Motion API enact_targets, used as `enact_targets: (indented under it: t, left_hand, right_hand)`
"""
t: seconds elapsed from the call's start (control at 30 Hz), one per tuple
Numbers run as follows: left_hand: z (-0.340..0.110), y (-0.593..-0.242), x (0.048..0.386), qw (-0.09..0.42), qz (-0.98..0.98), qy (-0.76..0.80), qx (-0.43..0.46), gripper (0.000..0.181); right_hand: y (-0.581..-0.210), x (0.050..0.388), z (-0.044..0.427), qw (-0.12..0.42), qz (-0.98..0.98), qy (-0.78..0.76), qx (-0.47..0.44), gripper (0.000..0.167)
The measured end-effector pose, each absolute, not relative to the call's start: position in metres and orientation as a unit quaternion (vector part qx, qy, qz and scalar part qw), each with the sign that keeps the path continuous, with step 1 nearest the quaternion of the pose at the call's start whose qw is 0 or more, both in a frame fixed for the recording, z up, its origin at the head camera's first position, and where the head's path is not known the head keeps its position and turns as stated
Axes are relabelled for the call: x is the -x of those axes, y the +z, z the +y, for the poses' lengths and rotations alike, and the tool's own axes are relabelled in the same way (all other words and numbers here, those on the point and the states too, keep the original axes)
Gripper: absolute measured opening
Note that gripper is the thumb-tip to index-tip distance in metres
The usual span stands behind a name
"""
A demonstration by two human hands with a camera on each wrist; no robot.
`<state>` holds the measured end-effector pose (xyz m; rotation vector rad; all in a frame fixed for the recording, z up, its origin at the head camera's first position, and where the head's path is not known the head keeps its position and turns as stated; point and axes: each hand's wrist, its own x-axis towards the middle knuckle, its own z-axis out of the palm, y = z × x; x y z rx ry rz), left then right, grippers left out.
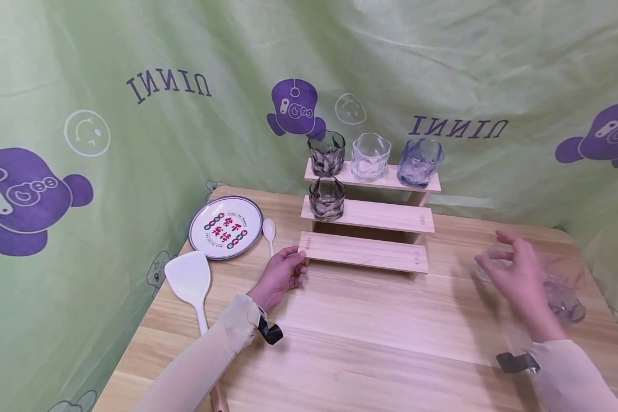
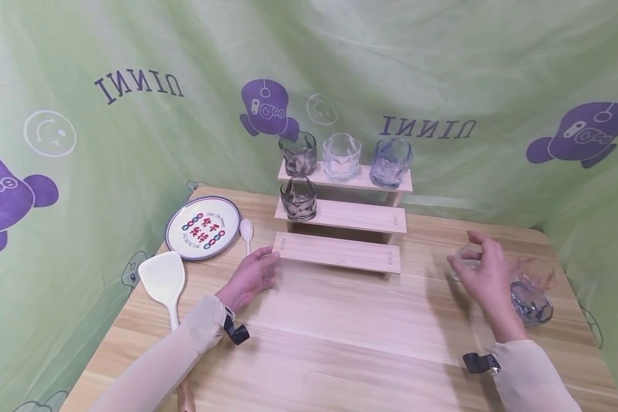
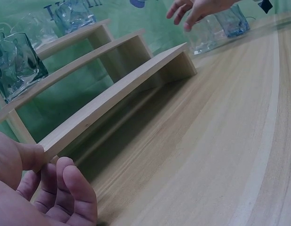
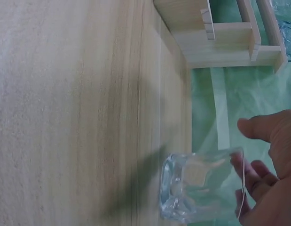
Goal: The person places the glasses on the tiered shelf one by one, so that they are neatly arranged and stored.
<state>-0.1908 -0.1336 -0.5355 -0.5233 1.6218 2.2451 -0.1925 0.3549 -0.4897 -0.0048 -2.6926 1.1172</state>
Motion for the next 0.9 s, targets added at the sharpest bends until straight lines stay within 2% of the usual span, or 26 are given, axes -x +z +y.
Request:
enact_targets:
  t: [0.23,0.5,0.73,0.9]
  left_hand:
    - [-0.133,-0.534,0.191,0.160,0.570,0.785,0.184,0.043]
    - [-0.133,-0.535,0.192,0.160,0.569,0.785,0.186,0.043]
    - [-0.133,-0.535,0.191,0.160,0.567,0.787,0.184,0.042]
    - [-0.132,-0.534,0.191,0.159,0.562,0.790,0.186,0.041]
  right_hand:
    - [-0.492,0.193,0.349,0.131,-0.920,0.366,0.046,0.083]
    - [-0.499,0.191,0.351,0.100,-0.908,0.392,0.113,0.103]
    - [-0.505,0.190,0.350,0.099,-0.895,0.421,0.107,0.098]
    - [-0.507,0.190,0.348,0.072,-0.876,0.464,0.106,0.109]
